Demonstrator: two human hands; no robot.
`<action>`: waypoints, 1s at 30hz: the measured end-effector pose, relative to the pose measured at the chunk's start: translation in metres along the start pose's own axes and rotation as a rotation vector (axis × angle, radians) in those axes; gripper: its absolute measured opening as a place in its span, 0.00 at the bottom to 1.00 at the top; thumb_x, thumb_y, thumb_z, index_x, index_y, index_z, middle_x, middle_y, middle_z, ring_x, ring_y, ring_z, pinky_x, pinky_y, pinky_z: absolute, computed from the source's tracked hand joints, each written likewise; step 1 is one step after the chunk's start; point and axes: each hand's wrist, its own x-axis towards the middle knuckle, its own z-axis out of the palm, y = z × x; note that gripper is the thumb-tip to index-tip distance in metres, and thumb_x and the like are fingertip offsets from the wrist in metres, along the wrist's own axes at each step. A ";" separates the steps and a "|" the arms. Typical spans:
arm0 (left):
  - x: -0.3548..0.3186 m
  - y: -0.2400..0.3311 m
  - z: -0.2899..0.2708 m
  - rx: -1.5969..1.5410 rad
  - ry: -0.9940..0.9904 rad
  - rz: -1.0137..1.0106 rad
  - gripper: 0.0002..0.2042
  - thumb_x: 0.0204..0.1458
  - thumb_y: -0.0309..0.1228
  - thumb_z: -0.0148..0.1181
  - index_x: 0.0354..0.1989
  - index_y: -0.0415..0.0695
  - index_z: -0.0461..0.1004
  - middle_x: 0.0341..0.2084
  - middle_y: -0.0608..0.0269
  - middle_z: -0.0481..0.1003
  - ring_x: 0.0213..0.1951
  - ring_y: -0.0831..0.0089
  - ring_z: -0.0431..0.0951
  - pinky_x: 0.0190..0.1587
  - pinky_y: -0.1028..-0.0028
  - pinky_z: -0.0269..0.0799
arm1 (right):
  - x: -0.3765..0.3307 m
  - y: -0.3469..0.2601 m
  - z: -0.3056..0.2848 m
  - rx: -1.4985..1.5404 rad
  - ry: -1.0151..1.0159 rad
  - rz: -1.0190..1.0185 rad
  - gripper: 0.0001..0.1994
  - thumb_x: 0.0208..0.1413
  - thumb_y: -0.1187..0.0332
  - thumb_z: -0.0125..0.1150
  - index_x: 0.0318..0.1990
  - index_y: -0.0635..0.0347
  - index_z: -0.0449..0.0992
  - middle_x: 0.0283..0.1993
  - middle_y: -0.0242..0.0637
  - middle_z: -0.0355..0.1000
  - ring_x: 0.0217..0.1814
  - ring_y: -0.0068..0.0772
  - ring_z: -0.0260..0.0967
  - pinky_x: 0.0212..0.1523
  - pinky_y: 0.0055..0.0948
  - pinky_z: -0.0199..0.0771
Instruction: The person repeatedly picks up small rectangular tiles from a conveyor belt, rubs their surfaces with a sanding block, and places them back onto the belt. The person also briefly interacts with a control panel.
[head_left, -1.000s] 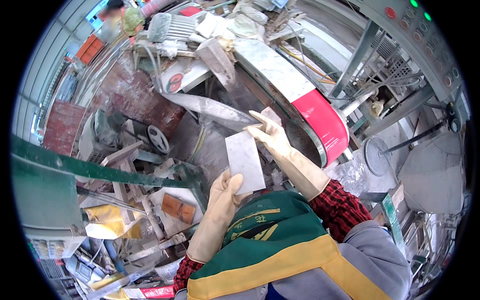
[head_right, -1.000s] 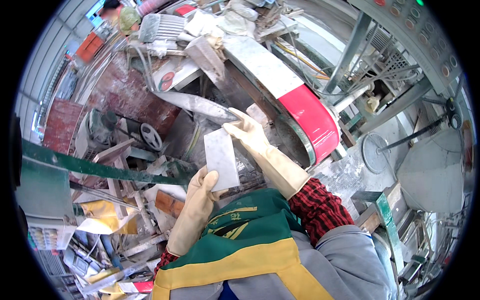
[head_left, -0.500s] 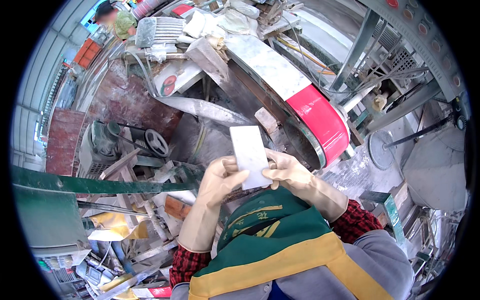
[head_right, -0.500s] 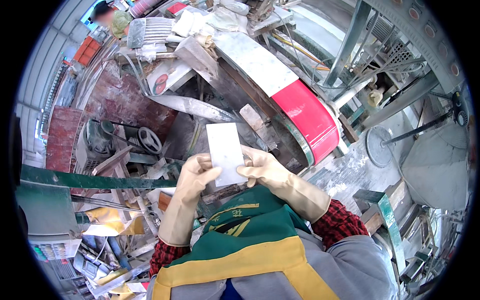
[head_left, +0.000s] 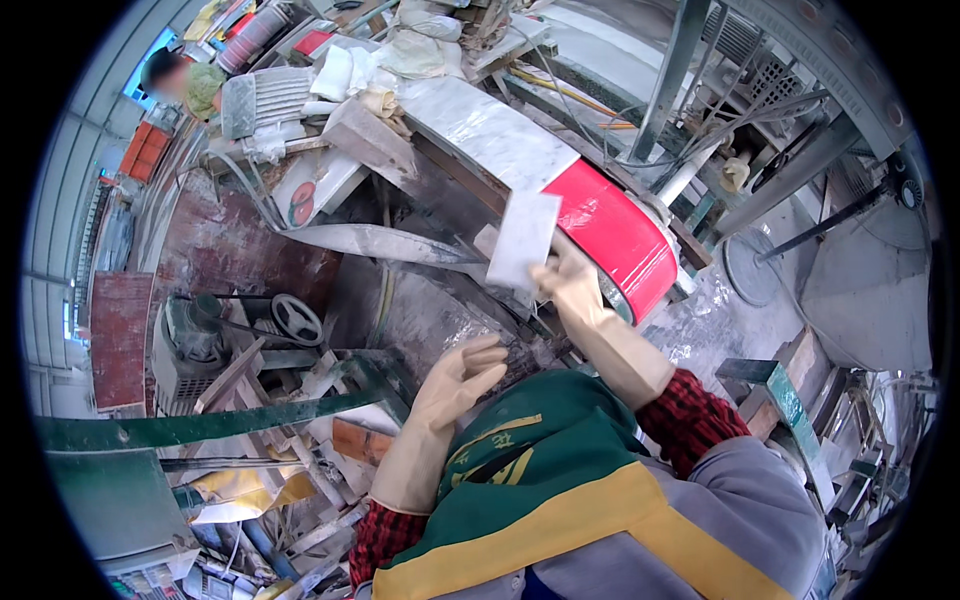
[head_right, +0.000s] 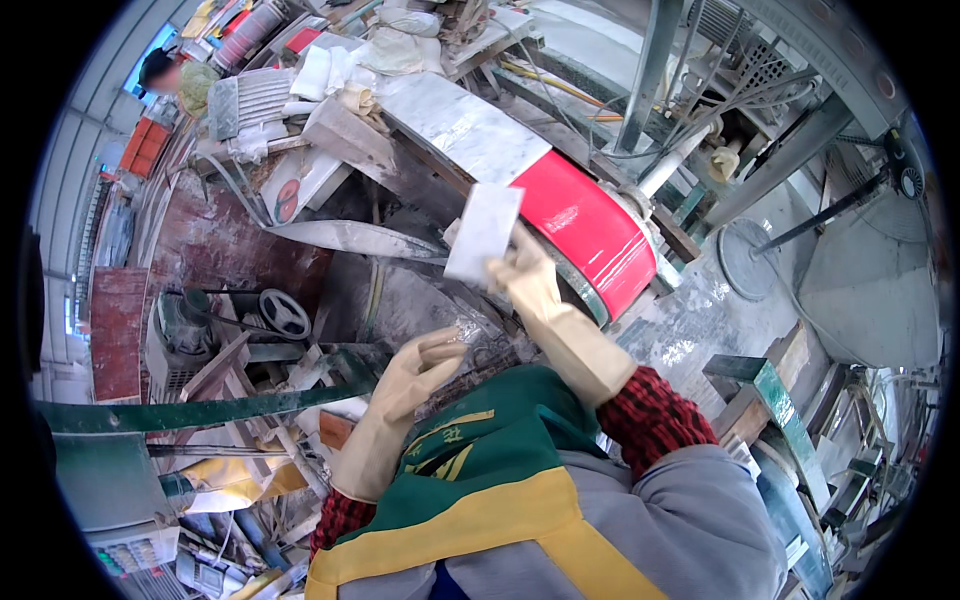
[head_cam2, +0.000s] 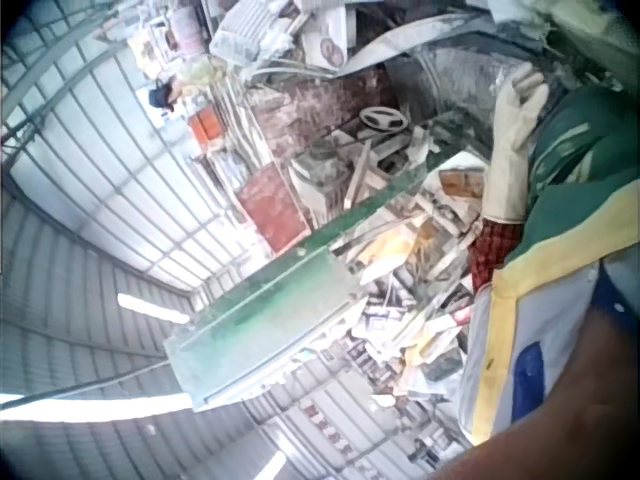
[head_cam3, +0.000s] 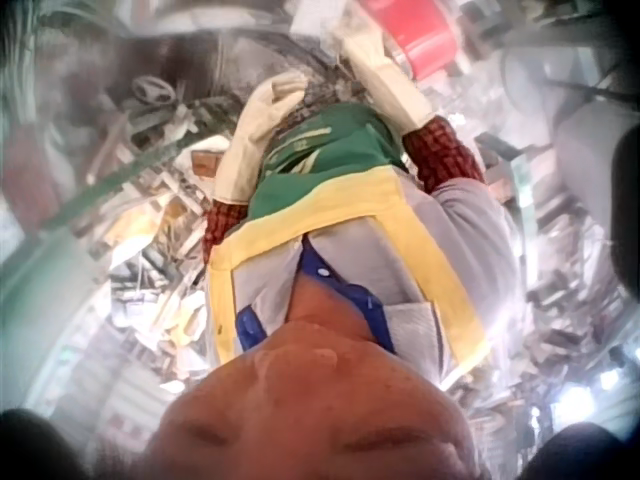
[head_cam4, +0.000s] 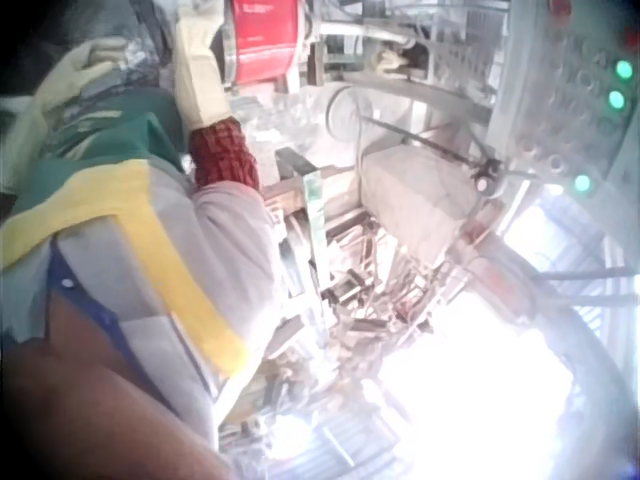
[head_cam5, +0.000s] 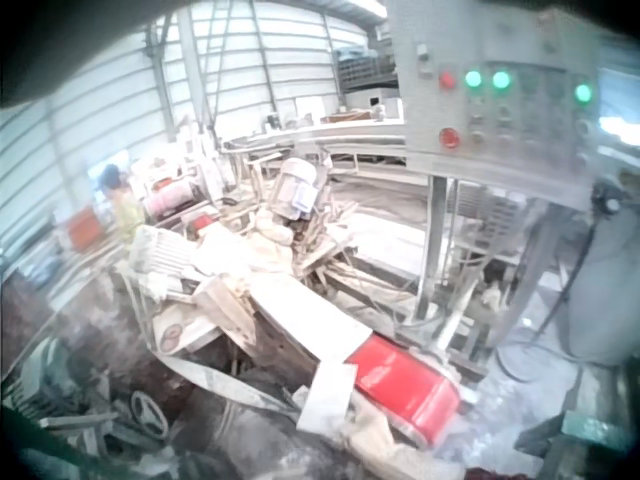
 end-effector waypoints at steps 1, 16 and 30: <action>-0.006 -0.004 0.000 -0.014 0.001 -0.004 0.22 0.57 0.28 0.61 0.58 0.36 0.66 0.48 0.56 0.75 0.49 0.73 0.74 0.54 0.74 0.68 | 0.022 0.011 -0.007 -0.023 0.146 -0.014 0.29 0.53 0.80 0.55 0.65 0.62 0.60 0.35 0.35 0.76 0.29 0.20 0.72 0.27 0.18 0.71; -0.072 -0.096 -0.072 -0.311 0.520 -0.185 0.19 0.62 0.34 0.54 0.60 0.43 0.65 0.51 0.53 0.74 0.48 0.70 0.77 0.52 0.74 0.74 | 0.138 0.073 -0.119 -0.926 0.204 -0.043 0.32 0.51 0.69 0.61 0.64 0.67 0.60 0.35 0.42 0.77 0.28 0.27 0.74 0.28 0.27 0.79; -0.203 -0.172 -0.129 -0.459 1.070 -0.084 0.18 0.59 0.36 0.59 0.54 0.40 0.69 0.44 0.57 0.76 0.43 0.70 0.77 0.46 0.76 0.74 | 0.080 0.043 -0.026 0.126 0.286 -0.232 0.27 0.60 0.76 0.56 0.66 0.68 0.57 0.60 0.51 0.68 0.57 0.36 0.71 0.56 0.29 0.75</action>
